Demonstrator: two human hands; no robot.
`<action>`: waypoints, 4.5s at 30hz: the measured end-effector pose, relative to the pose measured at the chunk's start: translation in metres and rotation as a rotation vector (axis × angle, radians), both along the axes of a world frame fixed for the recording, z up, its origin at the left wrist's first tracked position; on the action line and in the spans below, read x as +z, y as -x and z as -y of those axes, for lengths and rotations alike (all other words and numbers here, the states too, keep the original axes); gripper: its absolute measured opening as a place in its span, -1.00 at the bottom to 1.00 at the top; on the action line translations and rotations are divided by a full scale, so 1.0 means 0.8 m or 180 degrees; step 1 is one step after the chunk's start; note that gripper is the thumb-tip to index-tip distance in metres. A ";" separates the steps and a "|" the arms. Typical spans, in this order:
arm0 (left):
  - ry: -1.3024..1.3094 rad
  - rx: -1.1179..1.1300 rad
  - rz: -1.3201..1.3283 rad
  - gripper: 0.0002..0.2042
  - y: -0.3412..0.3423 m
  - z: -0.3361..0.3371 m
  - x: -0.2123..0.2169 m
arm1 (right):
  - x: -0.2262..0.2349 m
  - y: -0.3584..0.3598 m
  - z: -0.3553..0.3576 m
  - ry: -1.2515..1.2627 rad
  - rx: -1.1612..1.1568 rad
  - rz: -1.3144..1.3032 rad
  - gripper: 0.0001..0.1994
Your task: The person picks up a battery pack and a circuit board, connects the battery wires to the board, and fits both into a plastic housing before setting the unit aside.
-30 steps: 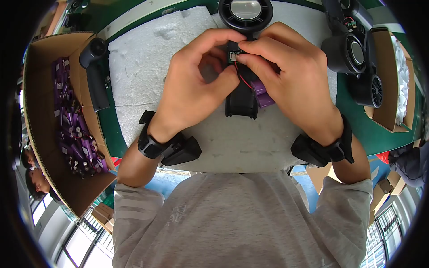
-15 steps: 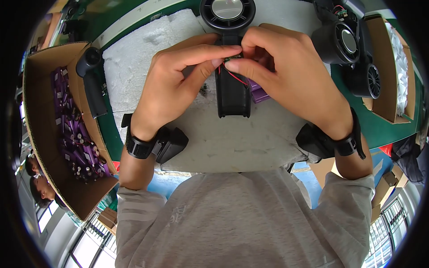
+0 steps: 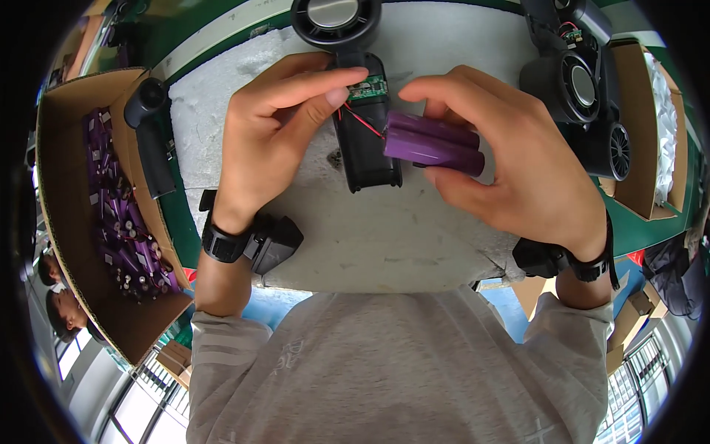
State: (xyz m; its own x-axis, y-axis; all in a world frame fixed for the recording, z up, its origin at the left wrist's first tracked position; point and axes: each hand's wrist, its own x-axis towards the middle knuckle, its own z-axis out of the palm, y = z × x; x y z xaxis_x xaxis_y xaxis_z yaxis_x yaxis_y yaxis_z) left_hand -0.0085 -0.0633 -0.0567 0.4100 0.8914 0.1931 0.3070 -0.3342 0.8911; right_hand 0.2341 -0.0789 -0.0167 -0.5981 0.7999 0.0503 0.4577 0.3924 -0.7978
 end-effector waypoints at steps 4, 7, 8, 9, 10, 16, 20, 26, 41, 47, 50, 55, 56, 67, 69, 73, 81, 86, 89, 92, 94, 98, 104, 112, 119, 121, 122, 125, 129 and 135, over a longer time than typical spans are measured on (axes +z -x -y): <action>0.0185 -0.0058 0.0050 -0.71 0.004 -0.002 0.002 | 0.014 -0.003 0.003 0.1243 -0.0806 -0.0262 -0.60; 0.0165 -0.0188 0.0067 -0.64 0.003 -0.001 0.006 | 0.008 -0.001 0.002 0.1020 -0.0894 0.0009 -0.68; 0.0171 -0.0186 0.0068 -0.64 0.003 0.000 0.005 | 0.005 -0.001 0.001 0.0909 -0.0942 0.0146 -0.72; 0.0270 -0.0124 0.0081 -0.62 0.002 0.001 0.006 | 0.002 0.001 0.001 0.0904 -0.0939 0.0147 -0.72; 0.0372 -0.0063 0.0095 -0.60 0.000 0.002 0.007 | -0.003 0.003 0.001 0.0401 -0.0948 0.0334 -0.73; 0.0555 0.0129 0.0242 -0.58 -0.005 0.009 -0.002 | -0.005 0.008 0.005 -0.1155 -0.0748 0.0813 -0.83; 0.0453 0.0231 0.0277 -0.59 -0.007 0.012 -0.006 | -0.012 0.012 0.011 -0.1468 -0.0596 0.0754 -0.86; 0.0497 0.0362 0.0282 -0.60 -0.011 0.015 -0.006 | -0.010 0.019 0.014 -0.1598 -0.0485 0.0922 -0.87; 0.0362 0.0729 0.0552 -0.67 -0.016 0.024 -0.010 | -0.009 0.032 0.020 -0.1734 -0.0571 0.1162 -0.87; 0.0405 0.0460 0.0210 -0.60 -0.007 0.025 -0.004 | -0.008 0.026 0.017 -0.1460 -0.0612 0.0954 -0.88; 0.0447 0.0403 0.0322 -0.60 -0.004 0.023 -0.007 | -0.009 0.025 0.017 -0.1444 -0.0604 0.0953 -0.89; 0.0485 0.0424 0.0374 -0.60 -0.009 0.014 -0.007 | -0.005 0.022 0.008 -0.1535 -0.0524 0.0999 -0.88; 0.0452 0.0425 0.0395 -0.60 -0.010 0.012 -0.004 | -0.001 0.023 0.006 -0.1584 -0.0489 0.1019 -0.87; 0.0467 0.0708 0.0494 -0.66 -0.012 0.016 0.032 | 0.022 0.041 0.019 -0.1235 -0.0709 0.1109 -0.78; 0.0424 0.0714 0.0496 -0.65 -0.011 0.020 0.035 | 0.025 0.038 0.020 -0.1231 -0.0682 0.1035 -0.78; 0.0431 0.0724 0.0444 -0.65 -0.005 0.024 0.039 | 0.035 0.031 0.016 -0.0761 -0.0659 0.0742 -0.81; 0.0301 0.0579 0.0405 -0.65 0.009 0.028 0.048 | 0.049 0.031 0.016 -0.0167 -0.0766 0.0294 -0.85; 0.0344 0.0501 0.0433 -0.65 -0.003 0.029 0.047 | 0.045 0.029 0.023 -0.0545 -0.0543 0.0675 -0.87; 0.0466 0.0399 0.0387 -0.65 -0.011 0.023 0.046 | 0.038 0.020 0.019 -0.0838 -0.0488 0.0850 -0.89; 0.0632 0.0214 0.0294 -0.63 -0.020 0.015 0.047 | 0.038 0.002 0.011 -0.1068 -0.0531 0.0890 -0.92; 0.0698 0.0353 0.0273 -0.62 -0.021 0.014 0.046 | 0.046 -0.009 0.002 -0.0304 -0.1110 0.0331 -0.92; 0.0658 0.0364 0.0202 -0.62 -0.028 0.008 0.041 | 0.052 -0.052 -0.022 -0.0096 -0.2201 -0.2553 -0.80; 0.0668 0.0511 0.0213 -0.63 -0.032 0.005 0.026 | 0.032 -0.035 -0.014 -0.0143 -0.0939 -0.1900 -0.75; 0.0456 0.0574 0.0116 -0.63 -0.019 0.008 0.025 | -0.015 0.013 -0.009 -0.1130 -0.0321 0.0138 -0.58; 0.0401 0.0365 -0.0192 -0.62 -0.015 0.008 0.032 | 0.006 -0.003 -0.007 0.0394 0.0016 -0.0286 -0.47; 0.0364 0.0363 -0.0213 -0.62 -0.014 0.009 0.030 | 0.006 0.000 -0.006 0.1014 0.0239 -0.0573 -0.41; 0.0308 0.0355 -0.0225 -0.62 -0.013 0.009 0.029 | 0.009 0.000 -0.005 0.1030 0.0251 -0.0584 -0.41; 0.0191 0.0353 -0.0277 -0.61 -0.012 0.009 0.028 | 0.035 0.003 -0.003 0.2982 -0.0147 -0.1002 -0.37; -0.0072 0.0374 -0.0383 -0.61 -0.012 0.010 0.025 | 0.025 0.001 0.002 0.3324 0.0423 -0.1598 -0.25; -0.0435 0.0420 -0.0401 -0.66 -0.012 0.012 0.018 | 0.030 0.000 -0.005 0.3606 0.0263 -0.1535 -0.12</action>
State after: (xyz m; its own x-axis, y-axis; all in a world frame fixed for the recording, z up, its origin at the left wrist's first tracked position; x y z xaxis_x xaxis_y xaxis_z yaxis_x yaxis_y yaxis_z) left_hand 0.0011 -0.0733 -0.0423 0.3200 0.9080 0.2705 0.4620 -0.3988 0.7922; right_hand 0.2341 -0.0750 0.0070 -0.7613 0.4964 -0.4171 0.0291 -0.6165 -0.7868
